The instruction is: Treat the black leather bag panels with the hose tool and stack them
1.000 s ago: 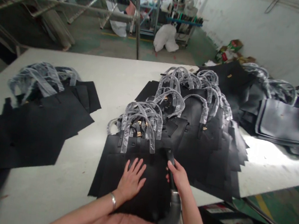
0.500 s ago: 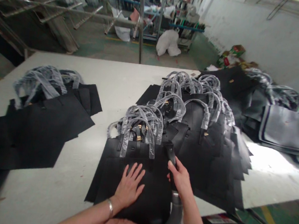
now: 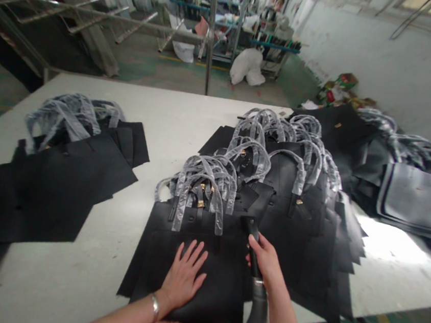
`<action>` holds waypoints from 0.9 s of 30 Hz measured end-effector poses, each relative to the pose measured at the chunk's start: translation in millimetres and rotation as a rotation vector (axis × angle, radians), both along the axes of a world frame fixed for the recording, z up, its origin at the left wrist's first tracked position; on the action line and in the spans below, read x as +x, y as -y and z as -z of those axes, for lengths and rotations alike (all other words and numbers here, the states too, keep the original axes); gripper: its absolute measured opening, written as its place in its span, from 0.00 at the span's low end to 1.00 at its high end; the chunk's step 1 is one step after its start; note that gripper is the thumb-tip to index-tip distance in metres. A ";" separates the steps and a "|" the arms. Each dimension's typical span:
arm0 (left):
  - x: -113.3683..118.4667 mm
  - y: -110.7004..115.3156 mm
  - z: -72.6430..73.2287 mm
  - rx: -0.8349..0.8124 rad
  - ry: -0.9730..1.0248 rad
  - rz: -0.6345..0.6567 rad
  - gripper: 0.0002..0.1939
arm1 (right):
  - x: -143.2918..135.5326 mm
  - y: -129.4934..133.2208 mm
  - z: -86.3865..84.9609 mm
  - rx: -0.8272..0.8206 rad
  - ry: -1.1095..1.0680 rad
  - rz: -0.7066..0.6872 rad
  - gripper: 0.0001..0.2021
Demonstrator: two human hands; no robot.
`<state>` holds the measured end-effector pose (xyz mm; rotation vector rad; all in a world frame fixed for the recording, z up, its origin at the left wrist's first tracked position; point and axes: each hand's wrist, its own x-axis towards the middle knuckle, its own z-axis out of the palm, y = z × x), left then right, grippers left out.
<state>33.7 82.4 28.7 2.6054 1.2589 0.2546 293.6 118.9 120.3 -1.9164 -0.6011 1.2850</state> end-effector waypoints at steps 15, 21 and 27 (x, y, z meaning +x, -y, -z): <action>-0.8 -1.2 -0.9 0.016 -0.011 0.012 0.28 | 12.8 -65.9 3.3 -0.096 0.128 -0.199 0.10; -2.3 -1.3 -0.7 -0.017 -0.003 0.016 0.27 | -3.0 -75.5 1.7 -0.044 0.302 -0.188 0.23; -3.1 5.8 13.4 0.000 0.130 0.106 0.17 | -31.4 -16.4 -29.6 -0.067 0.244 -0.296 0.35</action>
